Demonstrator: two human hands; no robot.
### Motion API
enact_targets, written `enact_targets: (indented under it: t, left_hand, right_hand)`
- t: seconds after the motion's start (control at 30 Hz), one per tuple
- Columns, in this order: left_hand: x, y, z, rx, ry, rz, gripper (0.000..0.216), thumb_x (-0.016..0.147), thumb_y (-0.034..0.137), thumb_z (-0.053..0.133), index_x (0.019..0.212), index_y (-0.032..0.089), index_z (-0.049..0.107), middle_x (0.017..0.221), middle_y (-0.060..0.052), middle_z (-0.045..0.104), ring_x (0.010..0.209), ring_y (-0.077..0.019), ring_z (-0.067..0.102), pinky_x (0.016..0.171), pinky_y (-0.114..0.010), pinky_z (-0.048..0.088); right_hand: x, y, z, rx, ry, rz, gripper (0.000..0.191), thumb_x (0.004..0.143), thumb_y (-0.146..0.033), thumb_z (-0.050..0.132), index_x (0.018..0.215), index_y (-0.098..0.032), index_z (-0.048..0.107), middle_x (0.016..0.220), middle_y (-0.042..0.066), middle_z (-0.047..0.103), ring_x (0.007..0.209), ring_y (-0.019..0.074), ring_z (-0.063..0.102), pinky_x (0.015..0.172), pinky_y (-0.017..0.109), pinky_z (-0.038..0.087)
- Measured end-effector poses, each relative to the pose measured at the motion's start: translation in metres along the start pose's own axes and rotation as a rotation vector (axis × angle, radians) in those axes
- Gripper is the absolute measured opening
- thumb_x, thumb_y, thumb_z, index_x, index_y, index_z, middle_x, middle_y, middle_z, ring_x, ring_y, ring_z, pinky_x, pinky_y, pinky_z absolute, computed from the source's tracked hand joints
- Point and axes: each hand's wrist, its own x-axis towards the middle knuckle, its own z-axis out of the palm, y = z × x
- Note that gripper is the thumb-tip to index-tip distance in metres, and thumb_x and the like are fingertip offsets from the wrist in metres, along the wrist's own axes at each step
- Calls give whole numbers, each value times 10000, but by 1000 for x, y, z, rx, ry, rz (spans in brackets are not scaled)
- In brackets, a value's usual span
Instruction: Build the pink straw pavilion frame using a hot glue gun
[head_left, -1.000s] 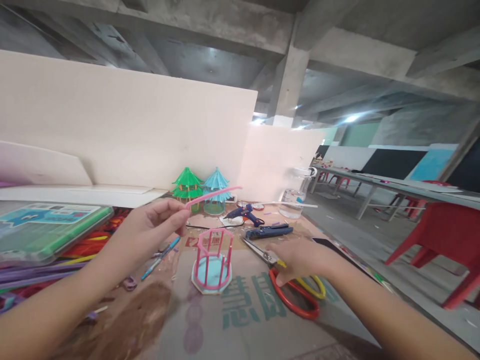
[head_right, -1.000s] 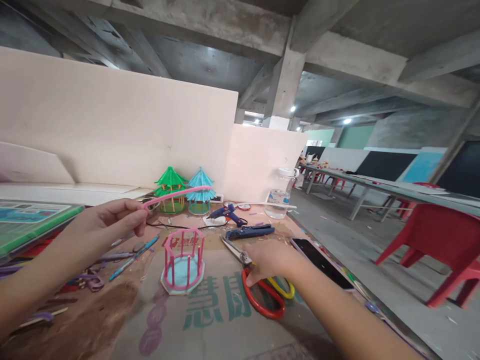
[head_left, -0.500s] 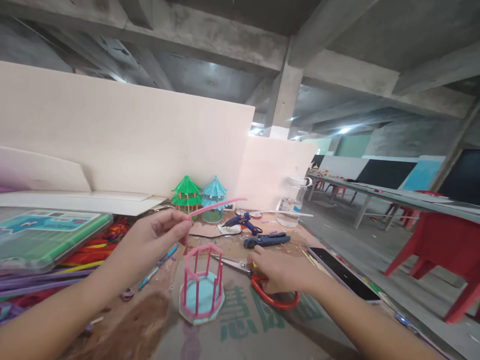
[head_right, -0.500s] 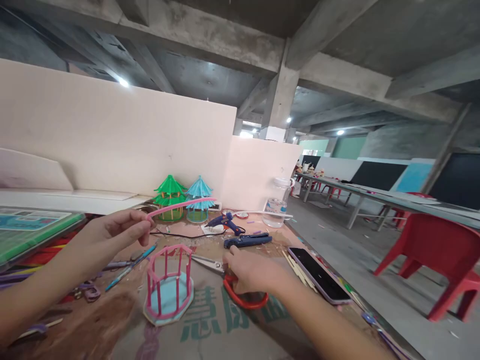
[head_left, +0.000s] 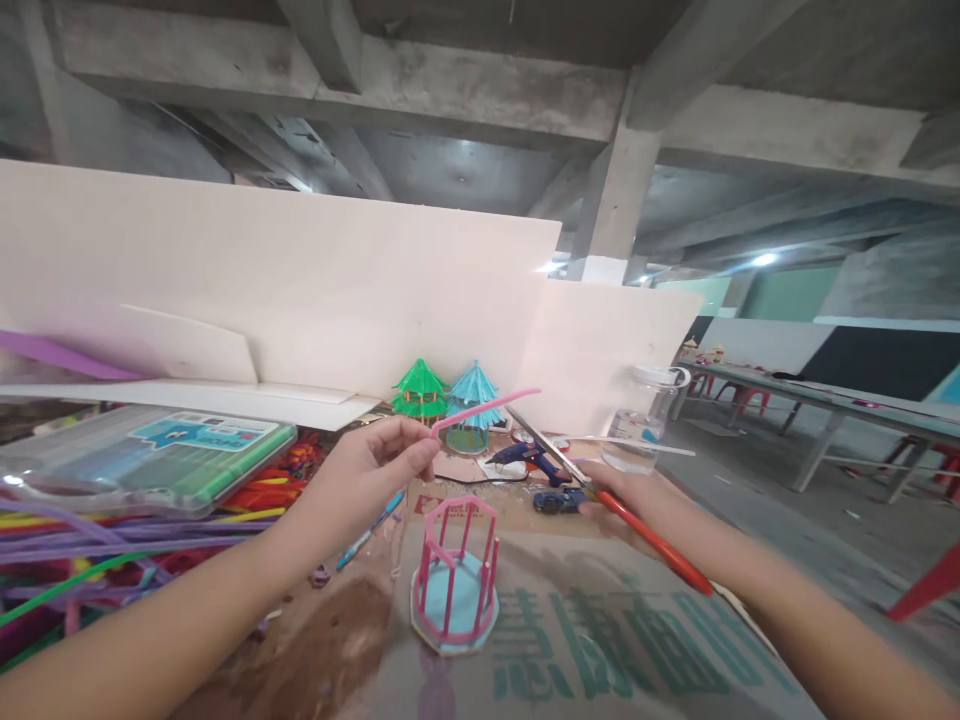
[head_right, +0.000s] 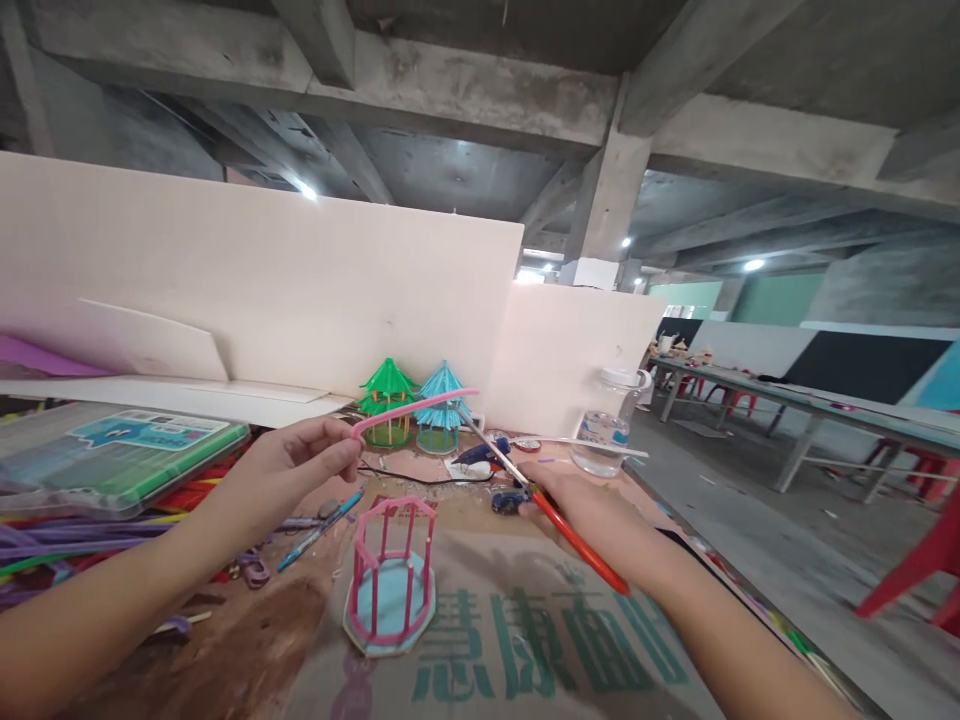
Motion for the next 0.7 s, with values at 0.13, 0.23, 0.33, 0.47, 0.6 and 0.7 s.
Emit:
enact_targets:
  t: [0.13, 0.23, 0.33, 0.47, 0.6, 0.7]
  left_hand:
    - [0, 1, 1, -8, 18, -21, 328, 745, 505, 618, 657, 192, 578, 606, 26, 593, 604, -129, 557, 625, -241, 460]
    - [-2, -1, 4, -12, 7, -22, 325, 754, 501, 626, 670, 190, 585, 620, 25, 595, 609, -130, 558, 622, -243, 459]
    - [-6, -4, 8, -18, -36, -7, 321, 765, 496, 634, 698, 183, 607, 680, 4, 635, 654, -143, 590, 637, -251, 466]
    - [-9, -7, 12, 11, -79, -27, 319, 773, 491, 625, 744, 173, 632, 728, -25, 682, 697, -168, 621, 645, -268, 471]
    - [-10, -6, 16, 55, -109, -13, 279, 777, 453, 612, 724, 181, 640, 718, -14, 694, 689, -162, 624, 652, -267, 478]
    - [-13, -2, 20, 123, -109, -12, 268, 759, 440, 609, 684, 187, 648, 715, -14, 693, 694, -170, 627, 639, -268, 484]
  right_hand:
    - [-8, -17, -9, 27, -23, 33, 419, 886, -479, 528, 1217, -248, 641, 1205, 108, 673, 1114, 303, 607, 932, 406, 483]
    - [-11, -43, -8, 82, -44, 48, 391, 885, -507, 526, 1136, -231, 644, 1032, 87, 692, 958, 270, 625, 831, 366, 501]
    - [-11, -64, -6, 165, -82, 61, 357, 898, -519, 497, 1045, -216, 614, 848, 44, 635, 768, 204, 579, 687, 296, 479]
    - [-12, -73, -2, 354, -139, 55, 388, 901, -576, 454, 951, -202, 547, 761, 0, 517, 658, 142, 466, 594, 240, 402]
    - [-15, -75, 4, 424, -165, 30, 478, 902, -661, 416, 922, -194, 519, 743, -21, 428, 653, 125, 387, 586, 232, 338]
    - [-18, -75, 9, 503, -202, 28, 534, 898, -709, 384, 983, -198, 515, 777, -21, 412, 681, 126, 368, 596, 234, 316]
